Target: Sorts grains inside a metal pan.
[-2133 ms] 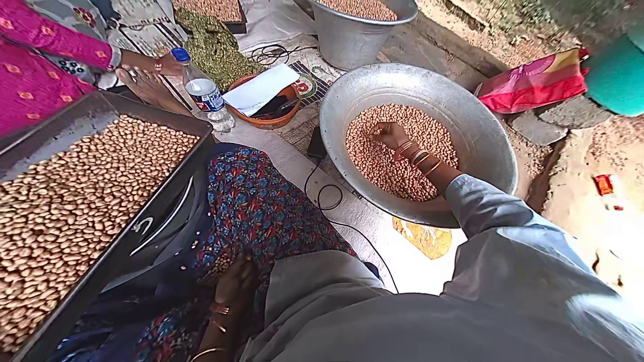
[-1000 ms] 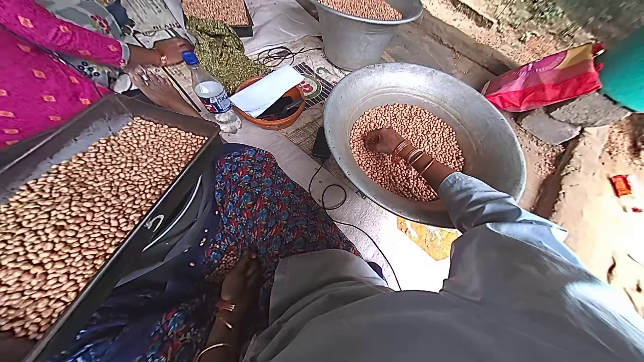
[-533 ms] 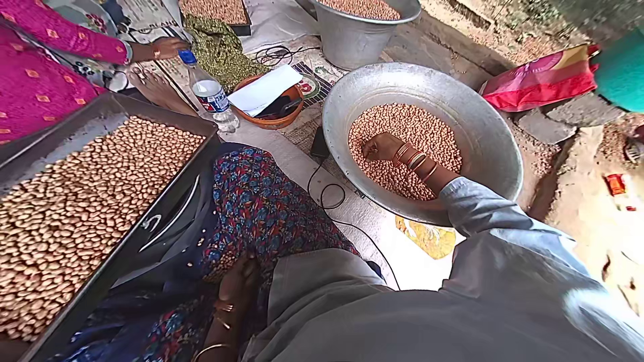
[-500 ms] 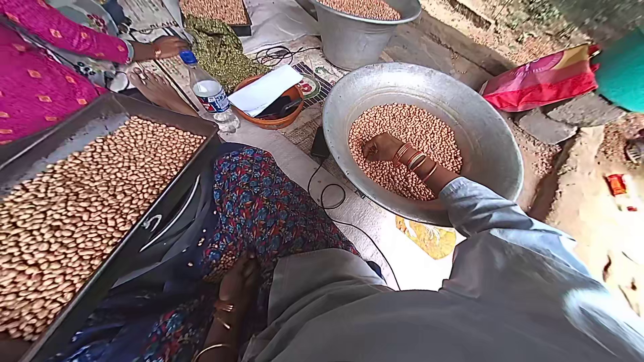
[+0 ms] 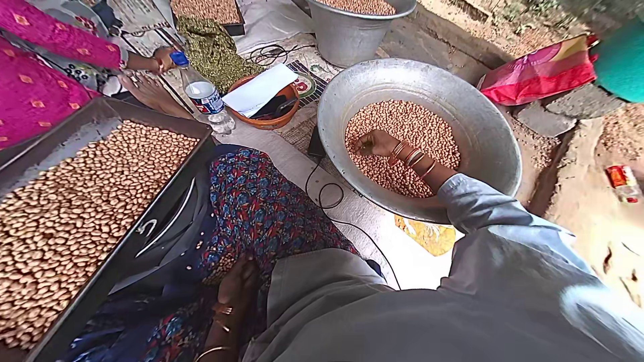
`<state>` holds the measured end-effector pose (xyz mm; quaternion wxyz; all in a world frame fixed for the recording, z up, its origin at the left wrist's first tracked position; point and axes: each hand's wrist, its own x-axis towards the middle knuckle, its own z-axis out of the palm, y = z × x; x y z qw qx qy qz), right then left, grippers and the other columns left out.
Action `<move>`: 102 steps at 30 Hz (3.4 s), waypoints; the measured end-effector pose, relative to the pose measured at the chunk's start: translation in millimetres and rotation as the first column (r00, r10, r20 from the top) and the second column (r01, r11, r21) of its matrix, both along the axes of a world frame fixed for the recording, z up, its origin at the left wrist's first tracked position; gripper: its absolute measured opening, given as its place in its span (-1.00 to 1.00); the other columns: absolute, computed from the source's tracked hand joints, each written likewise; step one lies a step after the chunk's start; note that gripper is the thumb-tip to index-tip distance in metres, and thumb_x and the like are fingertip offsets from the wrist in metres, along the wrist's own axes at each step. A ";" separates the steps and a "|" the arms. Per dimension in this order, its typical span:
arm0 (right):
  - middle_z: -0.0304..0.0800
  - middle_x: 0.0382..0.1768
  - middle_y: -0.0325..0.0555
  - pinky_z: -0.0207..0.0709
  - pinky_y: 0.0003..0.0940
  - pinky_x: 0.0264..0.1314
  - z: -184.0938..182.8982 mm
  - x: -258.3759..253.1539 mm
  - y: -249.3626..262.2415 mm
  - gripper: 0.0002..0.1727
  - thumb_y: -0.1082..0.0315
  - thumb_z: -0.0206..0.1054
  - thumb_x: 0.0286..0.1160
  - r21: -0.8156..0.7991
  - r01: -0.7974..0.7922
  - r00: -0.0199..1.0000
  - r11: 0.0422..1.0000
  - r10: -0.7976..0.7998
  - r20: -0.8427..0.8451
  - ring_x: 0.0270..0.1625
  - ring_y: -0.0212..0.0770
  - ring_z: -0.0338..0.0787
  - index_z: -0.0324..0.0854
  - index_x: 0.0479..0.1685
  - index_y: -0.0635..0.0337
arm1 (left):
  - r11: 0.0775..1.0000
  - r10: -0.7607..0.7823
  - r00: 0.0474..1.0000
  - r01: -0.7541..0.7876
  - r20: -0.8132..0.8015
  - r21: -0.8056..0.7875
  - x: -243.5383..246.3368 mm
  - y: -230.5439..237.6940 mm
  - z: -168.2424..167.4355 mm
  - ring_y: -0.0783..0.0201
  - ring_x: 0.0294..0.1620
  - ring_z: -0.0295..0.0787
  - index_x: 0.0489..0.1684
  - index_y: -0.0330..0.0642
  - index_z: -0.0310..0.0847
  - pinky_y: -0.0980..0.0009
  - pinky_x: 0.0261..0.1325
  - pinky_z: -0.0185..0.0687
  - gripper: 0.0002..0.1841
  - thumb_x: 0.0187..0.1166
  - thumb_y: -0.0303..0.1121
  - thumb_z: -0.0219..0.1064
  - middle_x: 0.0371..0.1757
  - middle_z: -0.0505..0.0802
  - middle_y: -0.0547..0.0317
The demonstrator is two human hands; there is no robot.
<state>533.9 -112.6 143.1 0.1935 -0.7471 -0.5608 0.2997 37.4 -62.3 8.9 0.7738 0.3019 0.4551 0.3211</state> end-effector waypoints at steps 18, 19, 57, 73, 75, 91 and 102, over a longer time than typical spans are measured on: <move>0.42 -0.68 -0.43 0.26 -0.58 -0.60 -9.4 -4.3 -4.4 -0.64 0.36 -0.08 0.69 -0.096 0.200 0.801 0.975 -0.219 -0.557 -0.65 -0.51 0.39 0.40 -0.57 -0.02 | 0.999 -0.011 0.999 0.012 -0.032 0.034 -0.7 -0.2 -2.5 0.71 -0.91 0.15 -0.42 -0.01 0.52 0.78 -0.83 0.03 -0.49 0.94 -0.25 -0.32 -0.85 0.40 0.57; 0.51 -0.63 -0.40 0.38 -0.54 -0.52 -2.2 -4.1 -12.3 -0.63 0.35 -0.11 0.71 -0.210 0.149 0.735 0.966 -0.250 -0.630 -0.60 -0.47 0.50 0.42 -0.54 -0.03 | 0.999 -0.011 1.000 0.012 -0.028 0.031 -1.2 -0.1 -3.9 0.70 -0.91 0.14 -0.43 -0.01 0.53 0.78 -0.83 0.03 -0.48 0.94 -0.24 -0.32 -0.85 0.40 0.56; 0.75 0.23 0.49 0.44 0.57 0.25 -16.4 182.3 -101.7 -0.63 0.22 0.32 0.59 0.132 0.721 0.516 0.681 -0.654 0.553 0.36 0.54 0.68 0.75 0.18 0.29 | 1.000 0.011 1.000 -0.011 -0.010 -0.008 -1.2 -2.2 -2.1 0.71 -0.92 0.13 -0.42 0.03 0.52 0.78 -0.85 0.00 -0.51 0.93 -0.24 -0.29 -0.87 0.36 0.58; 0.91 -0.11 0.17 0.54 0.28 0.20 -4.0 68.3 2.9 -0.75 0.20 0.48 0.54 0.015 0.292 0.924 0.956 -0.286 0.255 -0.01 0.16 0.84 0.89 -0.05 0.20 | 1.000 0.017 1.000 -0.017 0.006 0.001 0.2 -2.0 -2.0 0.73 -0.90 0.17 -0.43 0.02 0.51 0.79 -0.83 0.05 -0.49 0.93 -0.24 -0.32 -0.84 0.41 0.59; 0.89 -0.08 0.25 0.50 0.39 0.22 -10.4 60.1 6.3 -0.78 0.24 0.48 0.52 0.024 0.242 0.909 0.970 -0.235 0.343 0.06 0.29 0.82 0.90 -0.04 0.17 | 1.000 0.028 1.000 -0.028 -0.004 -0.009 1.9 -2.9 1.6 0.72 -0.91 0.18 -0.45 0.01 0.50 0.79 -0.83 0.05 -0.48 0.94 -0.25 -0.33 -0.85 0.42 0.57; 0.31 -0.74 -0.44 0.14 -0.61 -0.68 -12.5 74.6 2.0 -0.75 0.27 0.15 0.75 0.036 0.546 0.768 0.837 -0.483 -0.421 -0.75 -0.53 0.24 0.53 -0.38 0.03 | 1.000 0.015 0.999 -0.015 -0.030 0.003 -2.1 0.8 -6.3 0.72 -0.92 0.14 -0.42 -0.04 0.54 0.79 -0.85 0.01 -0.49 0.93 -0.28 -0.30 -0.86 0.40 0.56; 0.81 -0.34 -0.03 0.53 -0.05 -0.12 -10.9 70.0 4.8 -0.72 0.15 0.48 0.56 0.051 0.342 0.936 0.938 -0.345 0.069 -0.32 -0.15 0.68 0.85 -0.09 0.22 | 1.000 0.018 1.000 -0.018 -0.011 -0.008 -0.8 0.8 -5.7 0.71 -0.92 0.13 -0.44 -0.04 0.53 0.78 -0.85 0.01 -0.49 0.93 -0.27 -0.31 -0.86 0.39 0.56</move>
